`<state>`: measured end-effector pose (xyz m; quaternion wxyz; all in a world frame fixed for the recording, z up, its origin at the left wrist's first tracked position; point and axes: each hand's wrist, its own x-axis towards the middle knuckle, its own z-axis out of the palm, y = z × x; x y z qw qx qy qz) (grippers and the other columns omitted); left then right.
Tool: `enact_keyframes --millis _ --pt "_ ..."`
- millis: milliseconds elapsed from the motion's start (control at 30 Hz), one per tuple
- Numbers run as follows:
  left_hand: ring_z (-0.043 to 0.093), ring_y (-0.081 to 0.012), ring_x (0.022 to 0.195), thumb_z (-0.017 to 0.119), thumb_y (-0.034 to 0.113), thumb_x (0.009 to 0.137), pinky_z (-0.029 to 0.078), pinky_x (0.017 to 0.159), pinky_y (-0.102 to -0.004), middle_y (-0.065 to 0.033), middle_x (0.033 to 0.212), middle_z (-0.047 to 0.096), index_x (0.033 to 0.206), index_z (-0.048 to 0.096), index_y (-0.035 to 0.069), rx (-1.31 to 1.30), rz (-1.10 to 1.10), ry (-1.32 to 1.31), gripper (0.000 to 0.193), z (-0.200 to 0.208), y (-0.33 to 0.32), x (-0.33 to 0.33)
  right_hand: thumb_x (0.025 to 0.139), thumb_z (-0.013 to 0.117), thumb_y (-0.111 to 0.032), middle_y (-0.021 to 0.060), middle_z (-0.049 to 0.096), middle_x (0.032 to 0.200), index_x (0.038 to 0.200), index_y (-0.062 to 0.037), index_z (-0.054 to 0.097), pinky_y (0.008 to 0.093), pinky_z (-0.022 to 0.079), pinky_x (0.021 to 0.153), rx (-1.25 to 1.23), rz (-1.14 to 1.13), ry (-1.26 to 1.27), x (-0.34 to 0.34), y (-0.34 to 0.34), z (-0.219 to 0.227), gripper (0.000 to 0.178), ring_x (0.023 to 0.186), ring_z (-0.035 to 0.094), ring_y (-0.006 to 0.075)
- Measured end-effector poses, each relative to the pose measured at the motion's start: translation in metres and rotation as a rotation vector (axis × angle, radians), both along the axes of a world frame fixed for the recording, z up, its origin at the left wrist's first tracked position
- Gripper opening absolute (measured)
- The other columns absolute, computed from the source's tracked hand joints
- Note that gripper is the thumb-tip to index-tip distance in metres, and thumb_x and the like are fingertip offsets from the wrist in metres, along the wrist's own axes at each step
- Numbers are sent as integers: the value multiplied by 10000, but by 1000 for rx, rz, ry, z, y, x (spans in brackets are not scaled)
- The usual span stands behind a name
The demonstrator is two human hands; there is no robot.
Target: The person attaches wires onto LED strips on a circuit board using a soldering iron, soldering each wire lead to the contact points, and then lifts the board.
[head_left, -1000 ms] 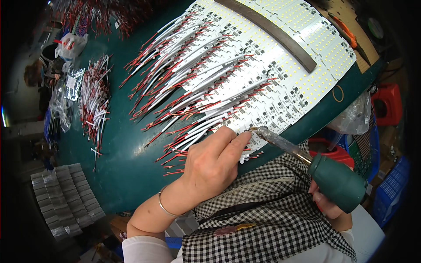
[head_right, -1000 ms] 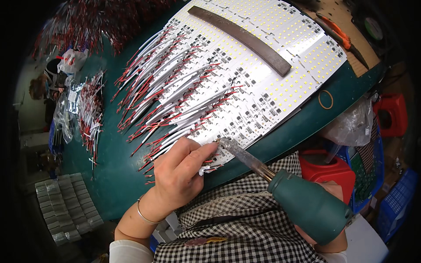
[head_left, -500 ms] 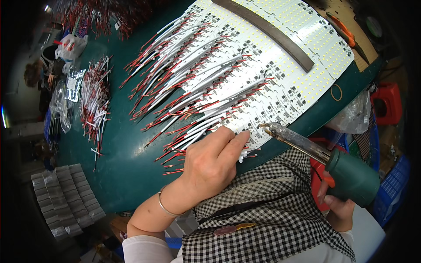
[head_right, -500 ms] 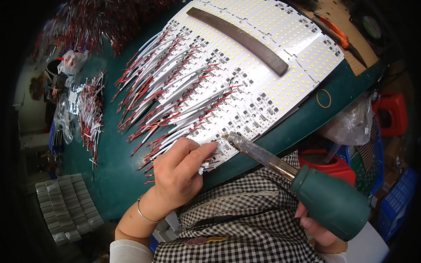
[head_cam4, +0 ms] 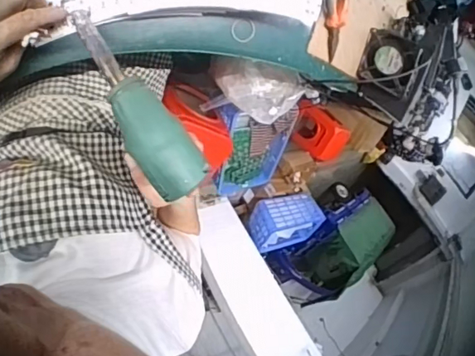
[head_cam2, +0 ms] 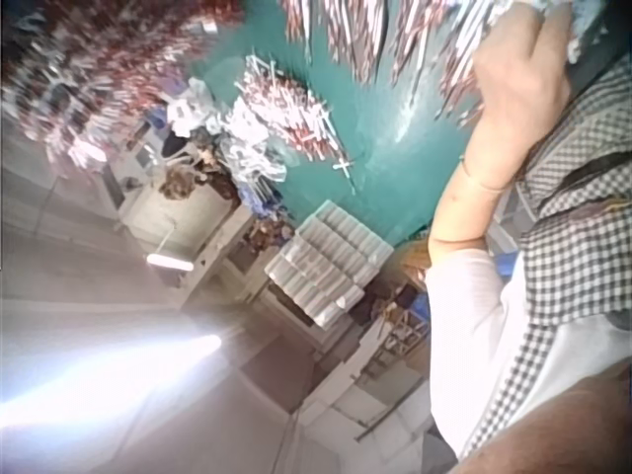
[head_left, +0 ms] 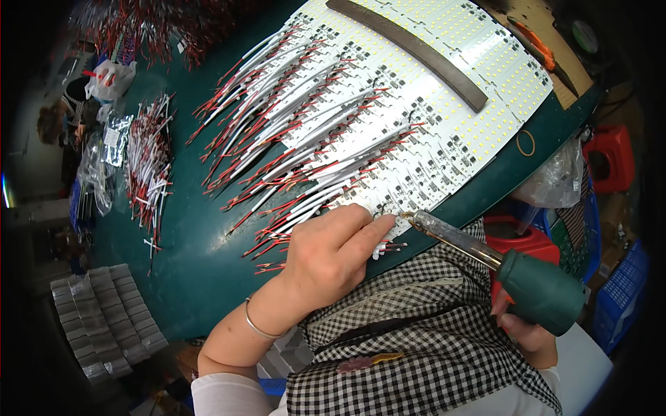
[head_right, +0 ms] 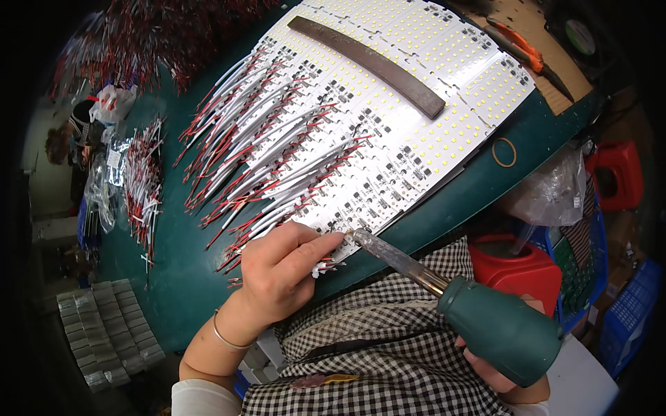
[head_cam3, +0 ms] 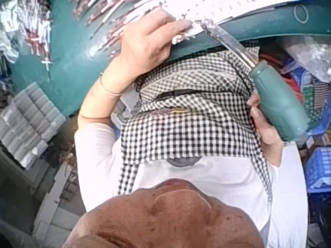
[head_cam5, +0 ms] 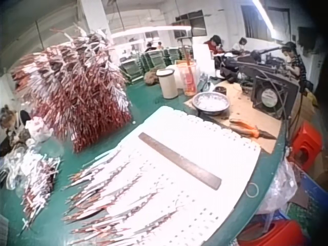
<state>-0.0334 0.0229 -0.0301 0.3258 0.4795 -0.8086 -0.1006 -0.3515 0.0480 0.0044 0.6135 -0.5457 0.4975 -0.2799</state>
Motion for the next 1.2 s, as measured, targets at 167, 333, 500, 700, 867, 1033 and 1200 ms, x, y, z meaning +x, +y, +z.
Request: enact_keyframes --millis 167,333,500,700,867,1033,1200 --pt "592 -202 593 648 -83 566 459 478 -300 -83 738 606 986 706 0 -51 6 -20 432 -1 1 0 696 704 -41 48 664 768 887 -4 666 270 494 555 -335 203 202 -11 -11 -13 198 635 661 163" --pt "564 -193 578 644 -37 625 444 462 -306 -70 734 559 965 692 1 -94 24 -67 346 1 2 -3 786 679 -123 103 659 829 995 -12 636 272 487 676 -336 308 265 -42 5 -46 240 703 610 167" --pt "597 -219 606 629 -65 574 471 490 -311 -95 775 607 991 695 0 -56 53 -127 427 2 7 -5 759 727 -121 124 659 942 1050 22 628 269 501 662 -577 419 287 -30 -9 -20 339 709 617 181" --pt "594 -222 607 613 -70 561 474 496 -311 -88 776 597 1002 686 9 -68 44 -133 454 4 6 -6 746 781 -157 179 605 1118 1242 106 519 261 496 535 -240 -56 -28 -27 18 -21 619 667 614 186" --pt "602 -236 658 618 -84 568 481 518 -317 -101 849 610 1032 668 17 30 39 -97 477 12 8 -7 736 758 -127 191 619 1014 1239 148 491 229 467 447 -379 -244 -169 -19 12 -12 633 538 584 157" --pt "593 -251 673 674 -55 660 476 516 -319 -116 881 613 1062 613 -27 -191 12 -91 407 27 -4 4 729 752 -118 193 633 965 1239 151 484 225 468 439 -264 -252 -267 -24 5 -15 636 531 584 158" --pt "565 -244 624 627 -118 734 473 560 -310 -121 840 613 1086 583 -41 -65 150 150 363 23 1 -1 727 762 -99 229 630 1043 1245 157 462 236 489 436 -253 -172 -321 -21 2 -19 651 553 602 175"
